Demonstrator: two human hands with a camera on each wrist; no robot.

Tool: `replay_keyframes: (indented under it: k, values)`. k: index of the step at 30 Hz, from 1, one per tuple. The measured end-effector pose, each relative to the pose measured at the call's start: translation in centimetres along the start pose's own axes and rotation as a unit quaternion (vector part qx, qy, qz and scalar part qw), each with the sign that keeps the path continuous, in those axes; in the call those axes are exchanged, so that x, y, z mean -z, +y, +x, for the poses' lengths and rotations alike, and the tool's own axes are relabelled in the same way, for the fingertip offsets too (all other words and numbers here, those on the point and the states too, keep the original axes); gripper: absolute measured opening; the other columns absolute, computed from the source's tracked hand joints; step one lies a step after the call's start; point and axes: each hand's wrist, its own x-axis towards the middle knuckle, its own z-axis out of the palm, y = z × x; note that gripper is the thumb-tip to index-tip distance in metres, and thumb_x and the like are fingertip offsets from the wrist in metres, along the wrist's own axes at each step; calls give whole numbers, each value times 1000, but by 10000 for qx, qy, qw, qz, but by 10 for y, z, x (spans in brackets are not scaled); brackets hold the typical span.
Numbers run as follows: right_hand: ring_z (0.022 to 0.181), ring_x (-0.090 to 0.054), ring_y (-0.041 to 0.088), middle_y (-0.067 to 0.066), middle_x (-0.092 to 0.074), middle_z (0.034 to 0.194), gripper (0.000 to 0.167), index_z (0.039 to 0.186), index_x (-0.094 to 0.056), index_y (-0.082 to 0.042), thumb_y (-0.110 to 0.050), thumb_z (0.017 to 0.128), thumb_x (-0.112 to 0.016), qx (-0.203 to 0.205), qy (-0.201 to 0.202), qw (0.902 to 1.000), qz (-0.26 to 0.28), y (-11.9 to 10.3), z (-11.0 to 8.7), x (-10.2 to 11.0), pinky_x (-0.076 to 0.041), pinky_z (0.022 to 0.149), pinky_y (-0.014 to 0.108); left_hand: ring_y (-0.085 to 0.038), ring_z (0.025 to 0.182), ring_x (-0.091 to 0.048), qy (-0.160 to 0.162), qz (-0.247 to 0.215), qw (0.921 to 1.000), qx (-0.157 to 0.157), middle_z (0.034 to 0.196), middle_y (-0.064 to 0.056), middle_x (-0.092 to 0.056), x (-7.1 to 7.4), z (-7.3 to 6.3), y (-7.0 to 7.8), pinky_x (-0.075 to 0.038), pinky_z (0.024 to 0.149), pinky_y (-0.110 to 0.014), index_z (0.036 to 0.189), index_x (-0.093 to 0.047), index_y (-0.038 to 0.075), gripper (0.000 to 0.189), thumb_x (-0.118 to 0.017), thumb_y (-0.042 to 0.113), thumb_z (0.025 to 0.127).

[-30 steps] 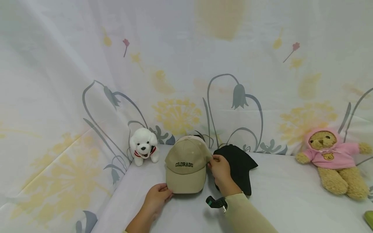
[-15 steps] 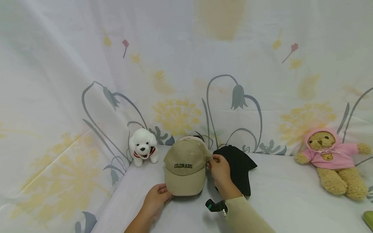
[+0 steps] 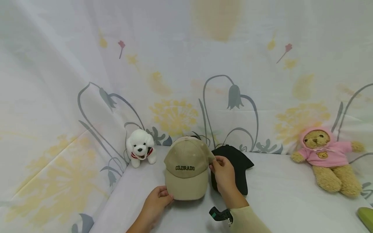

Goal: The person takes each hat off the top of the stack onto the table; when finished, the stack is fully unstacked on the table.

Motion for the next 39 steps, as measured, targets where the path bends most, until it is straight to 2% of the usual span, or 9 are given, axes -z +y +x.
replay_keyframes:
  k: [5,12,19,24,30,39]
  values:
    - [99,-64,17,14,-60,114,21,125,-62,0,-8,106,-59,-5,108,9999,96,0,-7,8,-59,82,19,-16,91,-67,-199,72,9998,27,107,-13,-65,-4,-8,2,-58,82,-31,139,-44,-14,58,-74,3,93]
    - [99,-64,14,11,-59,113,23,128,-59,0,-8,106,-59,-10,223,9994,253,-4,-20,29,-59,84,18,-14,88,-65,-499,160,9984,-207,103,-10,-66,-15,-14,-2,-57,79,-28,133,-48,-12,53,-74,3,89]
    - [97,-65,8,10,-58,114,25,131,-57,2,-7,107,-58,22,230,9997,86,-12,-32,53,-58,86,17,-14,87,-65,-685,301,9972,-69,101,-8,-66,-30,-21,-2,-57,78,-29,131,-51,-9,50,-76,6,91]
    - [99,-65,6,10,-58,116,27,133,-56,3,-8,107,-57,68,261,9996,-68,-13,-38,69,-57,88,16,-15,89,-63,-700,462,9965,14,102,-6,-65,-42,-24,-4,-57,79,-31,128,-55,-4,46,-78,9,90]
    - [98,-65,3,8,-56,113,27,132,-55,6,-4,107,-56,151,385,9991,-40,-12,-43,83,-56,89,15,-15,90,-63,-538,498,9973,-31,103,-6,-67,-56,-27,-7,-57,79,-32,126,-58,-1,45,-80,9,88]
    - [95,-65,-1,6,-57,109,26,131,-56,6,-4,106,-56,116,675,9973,-276,-13,-47,113,-56,88,14,-17,88,-63,-634,512,9967,-26,100,-6,-66,-79,-33,-9,-54,76,-32,125,-61,0,44,-80,10,87]
